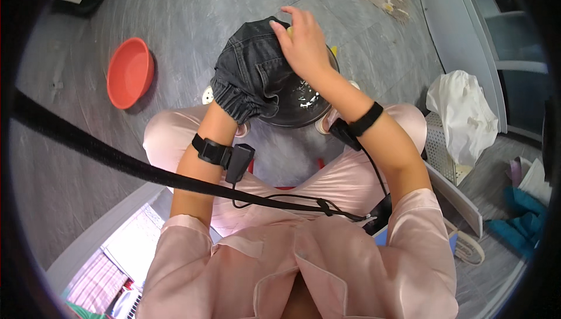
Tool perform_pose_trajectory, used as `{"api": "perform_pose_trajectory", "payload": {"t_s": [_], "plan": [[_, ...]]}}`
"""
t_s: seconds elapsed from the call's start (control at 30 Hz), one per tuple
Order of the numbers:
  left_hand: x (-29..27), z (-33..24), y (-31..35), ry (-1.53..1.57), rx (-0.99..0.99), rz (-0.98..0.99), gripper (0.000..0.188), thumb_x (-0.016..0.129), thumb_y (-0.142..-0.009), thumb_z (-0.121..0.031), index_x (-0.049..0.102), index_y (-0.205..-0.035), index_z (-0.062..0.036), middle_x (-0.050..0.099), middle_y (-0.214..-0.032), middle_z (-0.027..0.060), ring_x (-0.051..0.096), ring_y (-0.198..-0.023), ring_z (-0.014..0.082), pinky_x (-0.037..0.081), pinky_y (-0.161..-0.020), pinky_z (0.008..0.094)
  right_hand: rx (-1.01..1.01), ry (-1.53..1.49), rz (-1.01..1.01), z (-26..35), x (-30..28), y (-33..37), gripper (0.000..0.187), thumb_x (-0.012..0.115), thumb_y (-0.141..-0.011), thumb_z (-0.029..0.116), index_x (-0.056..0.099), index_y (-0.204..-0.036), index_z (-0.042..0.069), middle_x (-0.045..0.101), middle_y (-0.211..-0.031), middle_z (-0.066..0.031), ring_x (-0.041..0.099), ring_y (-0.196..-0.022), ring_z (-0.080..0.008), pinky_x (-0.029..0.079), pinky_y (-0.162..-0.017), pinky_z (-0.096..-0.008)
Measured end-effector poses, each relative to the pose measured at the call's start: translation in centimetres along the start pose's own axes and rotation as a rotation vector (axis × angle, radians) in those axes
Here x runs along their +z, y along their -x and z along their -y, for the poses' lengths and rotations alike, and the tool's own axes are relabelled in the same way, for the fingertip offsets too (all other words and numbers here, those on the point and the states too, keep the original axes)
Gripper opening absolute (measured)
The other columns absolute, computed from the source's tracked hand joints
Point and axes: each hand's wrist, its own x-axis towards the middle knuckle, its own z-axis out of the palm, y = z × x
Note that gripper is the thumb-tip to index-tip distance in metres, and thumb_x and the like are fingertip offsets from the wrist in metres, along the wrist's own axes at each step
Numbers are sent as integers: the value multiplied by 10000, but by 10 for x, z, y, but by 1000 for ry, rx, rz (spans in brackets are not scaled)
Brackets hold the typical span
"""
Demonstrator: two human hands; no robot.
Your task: The recorder is seen hand-washing a piece of grey clothing in a bucket of water.
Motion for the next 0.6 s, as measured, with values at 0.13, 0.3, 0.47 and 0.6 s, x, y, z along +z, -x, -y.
{"api": "perform_pose_trajectory", "payload": {"t_s": [0.13,0.3,0.47,0.6], "plan": [[7,-4,7,337,-384,289,595,655,-679,-332,527,-1207,-89,550,-1207,148,494,-1141,340,375,-988,424,-252,13,-10,45,24,21,280,652,-809,261,619,-1018,78,505,-905,-106,516,-833,-277,399,-697,-389],[17,-6,9,261,-265,244,596,655,-679,-332,527,-1208,-90,550,-1208,148,494,-1141,340,373,-991,423,-219,215,-143,12,27,-3,194,565,-820,236,668,-744,90,537,-867,-100,505,-824,-286,403,-712,-412],[17,-7,11,252,-233,224,598,655,-678,-331,527,-1209,-90,549,-1208,147,493,-1142,340,372,-994,423,-70,-47,77,0,22,-3,168,545,-795,161,693,-816,84,672,-819,-117,611,-790,-314,411,-937,-514],[12,-4,10,235,-229,210,599,656,-678,-331,526,-1210,-90,549,-1208,146,493,-1142,340,370,-996,422,-360,-184,37,32,28,24,160,569,-827,151,653,-926,58,656,-963,-90,603,-900,-288,389,-1008,-461]]}}
